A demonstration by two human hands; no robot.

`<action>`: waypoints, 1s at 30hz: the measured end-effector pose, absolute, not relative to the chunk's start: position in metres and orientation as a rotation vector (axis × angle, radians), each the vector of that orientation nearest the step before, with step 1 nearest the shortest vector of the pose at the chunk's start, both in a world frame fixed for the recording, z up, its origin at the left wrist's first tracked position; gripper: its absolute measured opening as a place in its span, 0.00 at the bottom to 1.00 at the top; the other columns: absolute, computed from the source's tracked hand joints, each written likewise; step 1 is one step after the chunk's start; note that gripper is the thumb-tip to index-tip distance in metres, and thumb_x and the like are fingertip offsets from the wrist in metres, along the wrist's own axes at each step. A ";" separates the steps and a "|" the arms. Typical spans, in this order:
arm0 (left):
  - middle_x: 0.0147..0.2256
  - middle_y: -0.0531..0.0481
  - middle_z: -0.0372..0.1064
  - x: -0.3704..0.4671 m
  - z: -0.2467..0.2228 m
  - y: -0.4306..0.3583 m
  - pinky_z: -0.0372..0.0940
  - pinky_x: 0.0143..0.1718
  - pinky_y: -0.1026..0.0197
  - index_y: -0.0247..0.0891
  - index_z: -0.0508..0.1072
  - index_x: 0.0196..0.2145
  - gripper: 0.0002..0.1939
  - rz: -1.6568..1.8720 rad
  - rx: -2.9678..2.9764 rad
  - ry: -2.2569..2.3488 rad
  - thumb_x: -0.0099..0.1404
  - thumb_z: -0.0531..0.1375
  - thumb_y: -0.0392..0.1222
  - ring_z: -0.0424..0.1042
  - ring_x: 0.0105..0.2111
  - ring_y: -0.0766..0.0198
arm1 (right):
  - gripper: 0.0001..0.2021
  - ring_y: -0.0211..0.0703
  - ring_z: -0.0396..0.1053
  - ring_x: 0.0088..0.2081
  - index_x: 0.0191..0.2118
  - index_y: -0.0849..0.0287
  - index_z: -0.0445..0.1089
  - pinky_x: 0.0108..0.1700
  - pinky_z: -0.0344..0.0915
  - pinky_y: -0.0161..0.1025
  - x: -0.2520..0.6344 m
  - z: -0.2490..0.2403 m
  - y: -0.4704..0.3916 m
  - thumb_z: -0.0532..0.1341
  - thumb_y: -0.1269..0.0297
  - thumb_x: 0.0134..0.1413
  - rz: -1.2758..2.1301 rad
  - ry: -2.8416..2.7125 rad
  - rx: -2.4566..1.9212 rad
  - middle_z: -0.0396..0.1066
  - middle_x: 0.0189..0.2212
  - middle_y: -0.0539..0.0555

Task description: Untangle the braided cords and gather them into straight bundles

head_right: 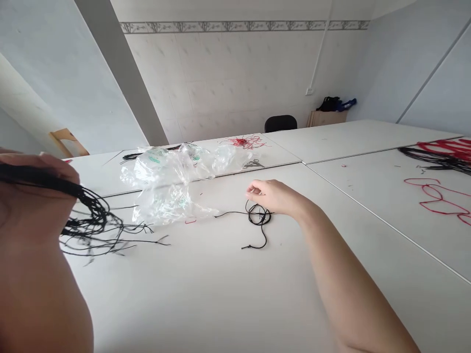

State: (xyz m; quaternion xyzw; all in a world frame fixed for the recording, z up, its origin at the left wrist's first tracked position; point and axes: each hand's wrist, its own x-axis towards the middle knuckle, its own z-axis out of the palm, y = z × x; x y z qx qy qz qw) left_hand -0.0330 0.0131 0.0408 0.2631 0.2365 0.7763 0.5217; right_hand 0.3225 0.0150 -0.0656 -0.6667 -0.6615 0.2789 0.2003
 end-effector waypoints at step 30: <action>0.21 0.56 0.64 -0.049 0.017 0.028 0.59 0.15 0.64 0.49 0.67 0.46 0.15 1.441 0.599 0.199 0.68 0.51 0.31 0.62 0.16 0.67 | 0.11 0.40 0.71 0.37 0.46 0.59 0.73 0.40 0.71 0.41 0.337 -0.131 0.063 0.63 0.59 0.63 1.121 -2.075 -2.345 0.74 0.41 0.54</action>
